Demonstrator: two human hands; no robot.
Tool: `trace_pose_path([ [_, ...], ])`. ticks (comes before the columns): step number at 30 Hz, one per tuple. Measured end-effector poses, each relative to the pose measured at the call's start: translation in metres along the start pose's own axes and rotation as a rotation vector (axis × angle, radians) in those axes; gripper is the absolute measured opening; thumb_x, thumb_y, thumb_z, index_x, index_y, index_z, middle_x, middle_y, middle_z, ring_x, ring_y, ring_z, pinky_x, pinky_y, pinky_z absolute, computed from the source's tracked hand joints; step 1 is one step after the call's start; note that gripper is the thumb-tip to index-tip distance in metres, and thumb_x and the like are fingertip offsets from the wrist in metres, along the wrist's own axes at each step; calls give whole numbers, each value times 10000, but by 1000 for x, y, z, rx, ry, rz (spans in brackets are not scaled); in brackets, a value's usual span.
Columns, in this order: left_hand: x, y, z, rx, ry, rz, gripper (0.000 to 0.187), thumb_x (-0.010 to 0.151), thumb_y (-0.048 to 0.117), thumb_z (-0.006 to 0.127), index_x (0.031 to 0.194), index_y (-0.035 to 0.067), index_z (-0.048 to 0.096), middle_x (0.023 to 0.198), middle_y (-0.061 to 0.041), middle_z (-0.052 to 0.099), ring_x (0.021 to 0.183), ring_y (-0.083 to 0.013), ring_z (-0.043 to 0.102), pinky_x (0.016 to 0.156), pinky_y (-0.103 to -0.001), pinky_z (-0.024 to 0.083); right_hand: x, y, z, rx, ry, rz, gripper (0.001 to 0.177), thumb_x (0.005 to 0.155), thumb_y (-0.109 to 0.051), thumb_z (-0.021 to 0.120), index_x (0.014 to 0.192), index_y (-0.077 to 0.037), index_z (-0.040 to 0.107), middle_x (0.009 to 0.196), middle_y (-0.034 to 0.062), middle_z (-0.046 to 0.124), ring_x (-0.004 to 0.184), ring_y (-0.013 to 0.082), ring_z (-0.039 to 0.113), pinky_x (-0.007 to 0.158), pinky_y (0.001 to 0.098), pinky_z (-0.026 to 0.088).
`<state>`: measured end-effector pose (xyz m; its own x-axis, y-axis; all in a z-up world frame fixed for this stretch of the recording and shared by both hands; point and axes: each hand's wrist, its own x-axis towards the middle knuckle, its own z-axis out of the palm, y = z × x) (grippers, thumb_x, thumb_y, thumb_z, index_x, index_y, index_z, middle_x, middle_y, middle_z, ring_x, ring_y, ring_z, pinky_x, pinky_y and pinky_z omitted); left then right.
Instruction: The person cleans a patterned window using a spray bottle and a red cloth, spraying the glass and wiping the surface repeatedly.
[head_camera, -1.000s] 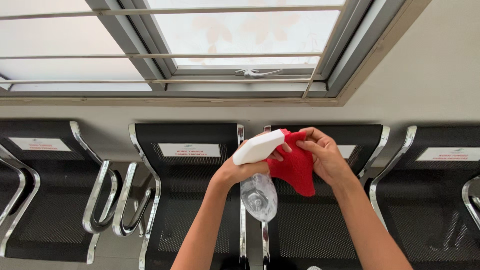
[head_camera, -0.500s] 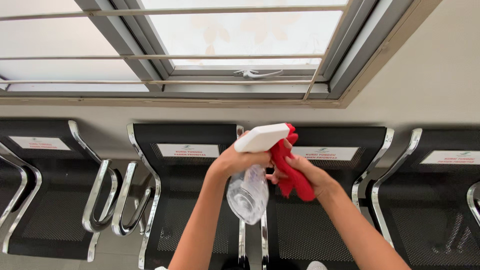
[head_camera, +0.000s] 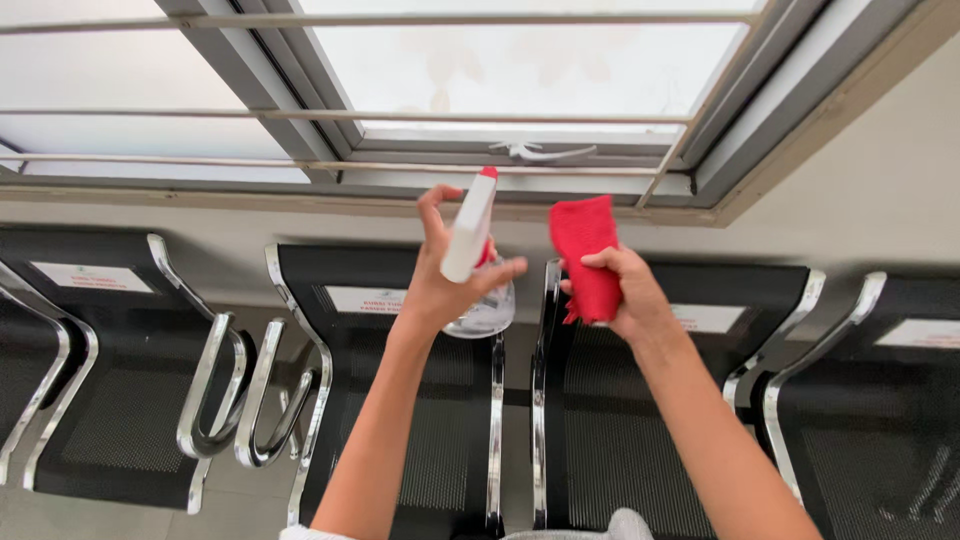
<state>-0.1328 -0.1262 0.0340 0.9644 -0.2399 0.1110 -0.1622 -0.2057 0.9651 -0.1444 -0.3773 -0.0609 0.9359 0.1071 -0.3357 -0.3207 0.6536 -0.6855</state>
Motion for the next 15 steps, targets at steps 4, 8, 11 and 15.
trace_pose_path([
  [4,4,-12,-21,166,-73,176,948,779,176,862,1508,50,269,917,-33,655,871,-135,683,823,-328,570,18,10,28,-48,70,-114,466,868,-1,634,1316,32,511,1120,226,691,872,283,744,667,395,629],
  [8,9,-25,-41,158,147,356,580,779,138,892,1271,35,601,1104,-77,625,955,-182,677,844,-344,593,29,15,66,-56,363,-418,397,941,-22,601,1316,-19,471,1114,200,685,754,295,750,593,442,641],
  [11,19,-34,-56,-178,95,125,386,873,154,823,1205,17,681,1105,-47,709,876,-148,631,775,-320,562,46,18,93,-53,340,-546,445,993,-61,584,1423,-52,468,1154,153,693,732,273,750,600,411,654],
  [15,33,-36,-73,149,198,262,571,823,134,792,1360,64,608,1138,-78,694,961,-163,746,855,-308,631,88,34,127,-54,393,-671,575,1026,-97,563,1569,-81,372,1255,166,644,853,269,720,672,405,660],
])
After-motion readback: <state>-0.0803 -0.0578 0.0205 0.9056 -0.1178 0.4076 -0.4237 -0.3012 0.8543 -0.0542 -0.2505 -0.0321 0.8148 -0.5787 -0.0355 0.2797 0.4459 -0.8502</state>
